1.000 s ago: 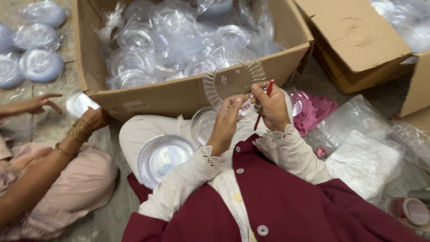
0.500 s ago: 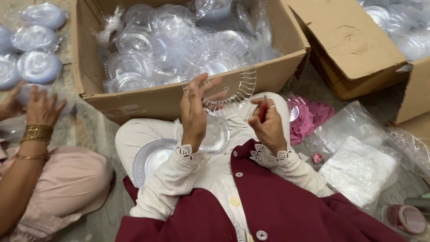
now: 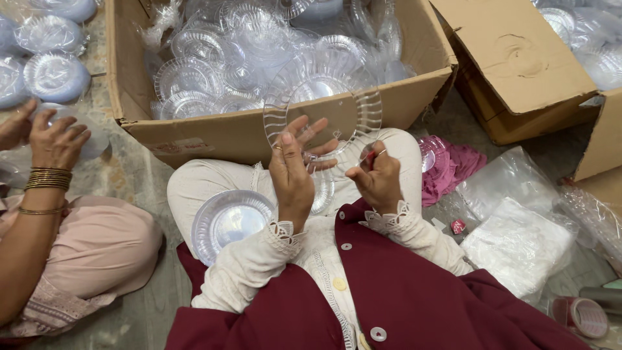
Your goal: The person sits on the floor and repeatedly picks up clear plastic plates from a cardboard box, inspects them by holding them up and turning them over, then places them back into the box. Another person nearby performs a similar task with wrapped plates.
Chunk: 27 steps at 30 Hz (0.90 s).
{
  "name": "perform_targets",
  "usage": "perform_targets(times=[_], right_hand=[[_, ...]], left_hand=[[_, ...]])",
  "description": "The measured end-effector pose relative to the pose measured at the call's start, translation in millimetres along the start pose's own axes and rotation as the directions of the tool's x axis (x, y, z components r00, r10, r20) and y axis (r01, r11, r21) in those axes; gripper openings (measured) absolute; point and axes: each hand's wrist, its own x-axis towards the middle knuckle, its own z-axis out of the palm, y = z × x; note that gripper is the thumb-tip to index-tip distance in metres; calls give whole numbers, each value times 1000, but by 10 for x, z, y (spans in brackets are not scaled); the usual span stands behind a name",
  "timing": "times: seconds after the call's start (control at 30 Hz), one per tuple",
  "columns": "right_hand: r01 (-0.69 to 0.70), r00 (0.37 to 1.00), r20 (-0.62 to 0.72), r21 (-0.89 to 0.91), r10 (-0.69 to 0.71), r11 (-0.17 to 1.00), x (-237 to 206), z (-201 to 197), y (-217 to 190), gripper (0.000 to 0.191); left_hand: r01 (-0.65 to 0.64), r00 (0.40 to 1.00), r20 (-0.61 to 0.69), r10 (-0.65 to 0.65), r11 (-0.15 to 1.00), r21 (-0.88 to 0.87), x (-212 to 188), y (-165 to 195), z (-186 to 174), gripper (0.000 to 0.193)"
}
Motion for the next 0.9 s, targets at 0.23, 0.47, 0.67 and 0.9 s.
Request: perform_targets(times=[0.23, 0.47, 0.67, 0.9], right_hand=[[18, 994, 107, 109, -30, 994, -115, 183, -100, 42], [-464, 884, 256, 577, 391, 672, 424, -213, -258, 11], [-371, 926, 216, 361, 311, 855, 418, -190, -227, 40], [-155, 968, 211, 81, 135, 985, 148, 35, -65, 83]], left_hand=[[-32, 997, -71, 26, 996, -84, 37, -206, -6, 55], [200, 947, 234, -218, 975, 96, 166, 95, -255, 50], [113, 967, 194, -166, 959, 261, 224, 379, -539, 47], [84, 991, 84, -107, 967, 239, 105, 399, -498, 47]])
